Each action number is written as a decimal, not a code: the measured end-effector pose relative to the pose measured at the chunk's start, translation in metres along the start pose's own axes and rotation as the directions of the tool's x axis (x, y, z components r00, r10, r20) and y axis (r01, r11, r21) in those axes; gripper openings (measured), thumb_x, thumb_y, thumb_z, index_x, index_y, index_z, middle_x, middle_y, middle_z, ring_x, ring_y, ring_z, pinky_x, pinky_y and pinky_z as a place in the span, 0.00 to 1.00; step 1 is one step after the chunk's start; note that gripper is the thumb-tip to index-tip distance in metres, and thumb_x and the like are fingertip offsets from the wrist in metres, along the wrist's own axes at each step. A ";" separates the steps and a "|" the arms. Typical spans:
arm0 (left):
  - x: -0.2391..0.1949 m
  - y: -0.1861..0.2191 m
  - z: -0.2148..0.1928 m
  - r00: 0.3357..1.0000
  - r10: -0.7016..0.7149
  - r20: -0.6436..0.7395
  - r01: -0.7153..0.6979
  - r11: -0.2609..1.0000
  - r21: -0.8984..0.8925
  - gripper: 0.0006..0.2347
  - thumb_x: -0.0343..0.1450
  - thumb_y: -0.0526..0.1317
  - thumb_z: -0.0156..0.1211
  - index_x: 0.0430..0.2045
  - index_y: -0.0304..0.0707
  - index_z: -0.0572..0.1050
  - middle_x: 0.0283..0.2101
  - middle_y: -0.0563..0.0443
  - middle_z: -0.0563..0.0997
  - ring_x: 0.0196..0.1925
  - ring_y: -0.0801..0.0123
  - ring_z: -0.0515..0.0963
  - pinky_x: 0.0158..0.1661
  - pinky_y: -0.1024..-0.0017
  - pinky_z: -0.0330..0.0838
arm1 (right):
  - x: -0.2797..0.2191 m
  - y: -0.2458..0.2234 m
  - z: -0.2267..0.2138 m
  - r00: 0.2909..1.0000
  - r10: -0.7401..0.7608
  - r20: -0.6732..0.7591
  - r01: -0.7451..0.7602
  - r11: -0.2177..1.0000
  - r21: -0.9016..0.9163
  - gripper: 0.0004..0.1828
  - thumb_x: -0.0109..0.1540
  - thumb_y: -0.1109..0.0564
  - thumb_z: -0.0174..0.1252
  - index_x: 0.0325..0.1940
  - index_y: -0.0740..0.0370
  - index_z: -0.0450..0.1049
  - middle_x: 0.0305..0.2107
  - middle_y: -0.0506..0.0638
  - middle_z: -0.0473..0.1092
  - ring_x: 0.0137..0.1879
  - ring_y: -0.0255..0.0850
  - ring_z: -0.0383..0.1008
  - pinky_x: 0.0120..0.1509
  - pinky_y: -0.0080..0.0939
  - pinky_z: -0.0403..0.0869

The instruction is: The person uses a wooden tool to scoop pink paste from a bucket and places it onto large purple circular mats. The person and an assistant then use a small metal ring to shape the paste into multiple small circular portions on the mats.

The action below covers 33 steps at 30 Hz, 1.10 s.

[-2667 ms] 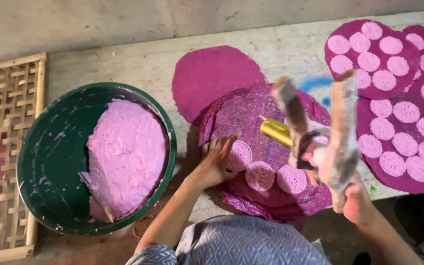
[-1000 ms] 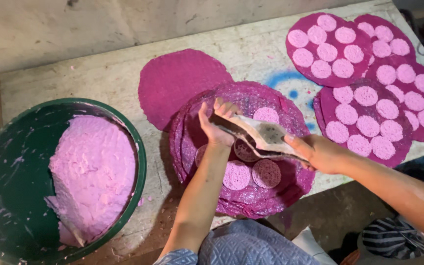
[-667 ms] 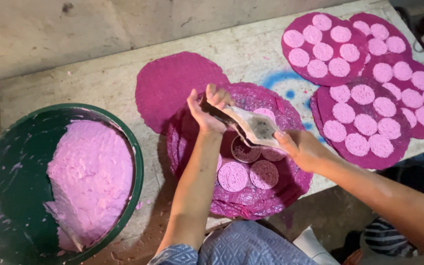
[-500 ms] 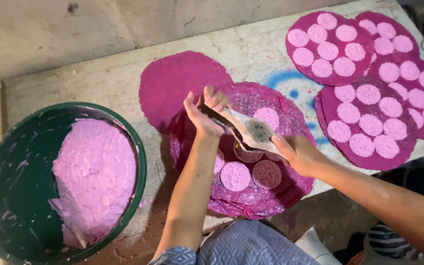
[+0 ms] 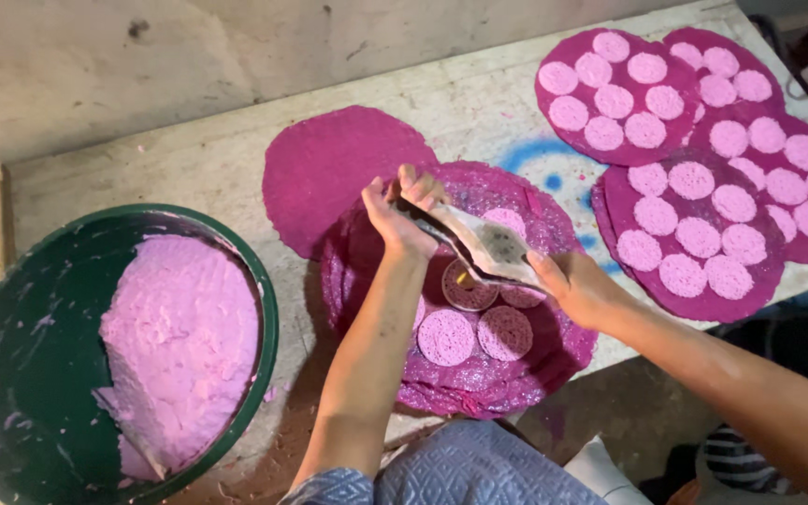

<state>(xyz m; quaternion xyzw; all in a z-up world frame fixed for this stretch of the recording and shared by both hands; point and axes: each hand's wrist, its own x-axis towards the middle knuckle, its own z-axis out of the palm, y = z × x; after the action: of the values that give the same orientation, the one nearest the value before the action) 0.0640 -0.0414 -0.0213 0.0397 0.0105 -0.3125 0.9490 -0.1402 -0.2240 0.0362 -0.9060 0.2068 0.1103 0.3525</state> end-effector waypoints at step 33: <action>-0.081 0.026 0.034 0.957 -0.133 -0.259 0.071 -0.756 0.651 0.50 0.58 0.51 0.76 0.72 0.45 0.47 0.69 0.43 0.63 0.71 0.54 0.57 0.69 0.49 0.49 | -0.102 0.068 0.061 0.831 -0.030 -0.556 0.465 0.586 0.664 0.47 0.69 0.22 0.35 0.42 0.73 0.69 0.23 0.54 0.66 0.26 0.38 0.63 0.29 0.39 0.61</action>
<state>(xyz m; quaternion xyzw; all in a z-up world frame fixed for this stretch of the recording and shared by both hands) 0.0143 0.0250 0.0177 0.8853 -0.2956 -0.2585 0.2490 -0.2651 -0.1977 -0.0130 -0.6796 0.1818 -0.2746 0.6556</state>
